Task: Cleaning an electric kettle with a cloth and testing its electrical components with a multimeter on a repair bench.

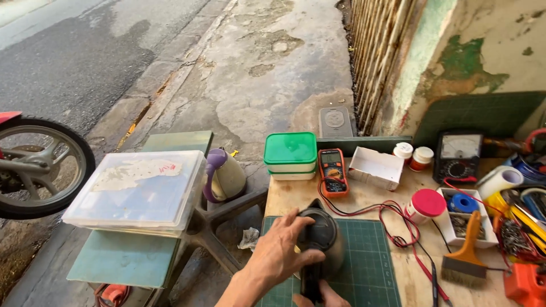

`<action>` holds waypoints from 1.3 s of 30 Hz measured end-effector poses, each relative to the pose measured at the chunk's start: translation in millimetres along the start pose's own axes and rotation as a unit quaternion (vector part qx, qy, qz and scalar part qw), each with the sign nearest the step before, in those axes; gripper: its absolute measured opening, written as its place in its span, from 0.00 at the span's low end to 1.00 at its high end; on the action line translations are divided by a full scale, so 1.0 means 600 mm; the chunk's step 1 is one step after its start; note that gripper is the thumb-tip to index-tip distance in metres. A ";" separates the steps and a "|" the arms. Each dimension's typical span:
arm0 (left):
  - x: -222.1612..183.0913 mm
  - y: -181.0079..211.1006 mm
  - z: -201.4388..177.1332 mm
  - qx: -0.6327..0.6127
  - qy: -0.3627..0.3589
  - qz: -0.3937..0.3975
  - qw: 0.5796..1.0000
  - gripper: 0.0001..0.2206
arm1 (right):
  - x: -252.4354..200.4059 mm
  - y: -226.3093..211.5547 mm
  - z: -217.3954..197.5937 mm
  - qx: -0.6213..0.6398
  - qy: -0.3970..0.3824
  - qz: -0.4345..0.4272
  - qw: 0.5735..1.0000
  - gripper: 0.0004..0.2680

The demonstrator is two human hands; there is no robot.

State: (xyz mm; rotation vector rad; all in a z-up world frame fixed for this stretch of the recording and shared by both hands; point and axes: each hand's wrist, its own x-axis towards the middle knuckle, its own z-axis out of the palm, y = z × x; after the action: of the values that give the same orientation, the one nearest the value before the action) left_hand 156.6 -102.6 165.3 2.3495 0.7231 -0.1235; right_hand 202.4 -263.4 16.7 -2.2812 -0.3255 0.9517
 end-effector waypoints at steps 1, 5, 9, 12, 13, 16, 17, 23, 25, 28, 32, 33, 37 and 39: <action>-0.002 0.005 0.006 0.001 -0.002 0.000 1.000 0.37 | 0.003 0.011 -0.002 0.001 0.000 0.002 1.000 0.17; -0.012 0.011 0.020 -0.006 0.081 0.015 0.997 0.26 | 0.019 0.035 0.002 -0.050 -0.042 -0.055 0.996 0.23; -0.029 -0.014 0.036 0.030 0.163 0.077 0.983 0.20 | 0.010 0.011 -0.039 0.026 -0.115 -0.070 0.990 0.25; -0.045 -0.006 0.021 0.019 0.160 0.101 0.982 0.17 | -0.003 0.010 -0.045 0.031 -0.101 -0.047 0.993 0.20; -0.052 -0.005 0.016 0.019 0.161 0.099 0.982 0.17 | -0.004 0.014 -0.051 0.030 -0.103 -0.048 0.993 0.20; -0.068 0.006 0.004 -0.005 0.154 0.152 0.976 0.17 | 0.013 0.042 -0.060 0.111 -0.092 -0.066 0.987 0.22; -0.068 0.011 0.000 0.007 0.135 0.158 0.978 0.19 | 0.032 0.058 -0.057 0.204 -0.098 -0.081 0.971 0.18; -0.032 0.012 0.038 0.024 0.084 0.118 0.989 0.29 | 0.011 0.028 -0.166 0.251 -0.083 -0.034 0.964 0.11; -0.009 0.008 0.043 0.042 0.081 0.107 0.990 0.30 | 0.003 0.006 -0.199 0.199 -0.079 -0.026 0.976 0.15; -0.015 0.008 0.055 0.020 -0.011 0.041 0.999 0.33 | -0.015 0.010 -0.209 0.200 -0.060 0.008 0.978 0.16; -0.018 0.013 0.054 0.023 0.019 0.055 0.998 0.38 | 0.000 0.014 -0.212 0.213 -0.124 0.033 0.969 0.19; -0.017 0.015 0.046 0.008 0.030 0.063 0.997 0.40 | 0.004 0.011 -0.211 0.216 -0.124 0.039 0.968 0.20; -0.019 0.009 0.040 -0.017 0.018 0.069 0.997 0.43 | 0.013 0.020 -0.198 0.194 -0.091 0.020 0.976 0.19; -0.021 0.001 0.046 0.004 -0.006 0.067 0.998 0.48 | 0.009 0.021 -0.199 0.214 -0.097 0.006 0.972 0.20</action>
State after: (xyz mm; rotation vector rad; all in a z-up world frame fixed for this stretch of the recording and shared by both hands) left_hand 149.2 -126.2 147.6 2.3942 0.5579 -0.0820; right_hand 290.4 -325.9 69.4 -1.8052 -0.1667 1.1324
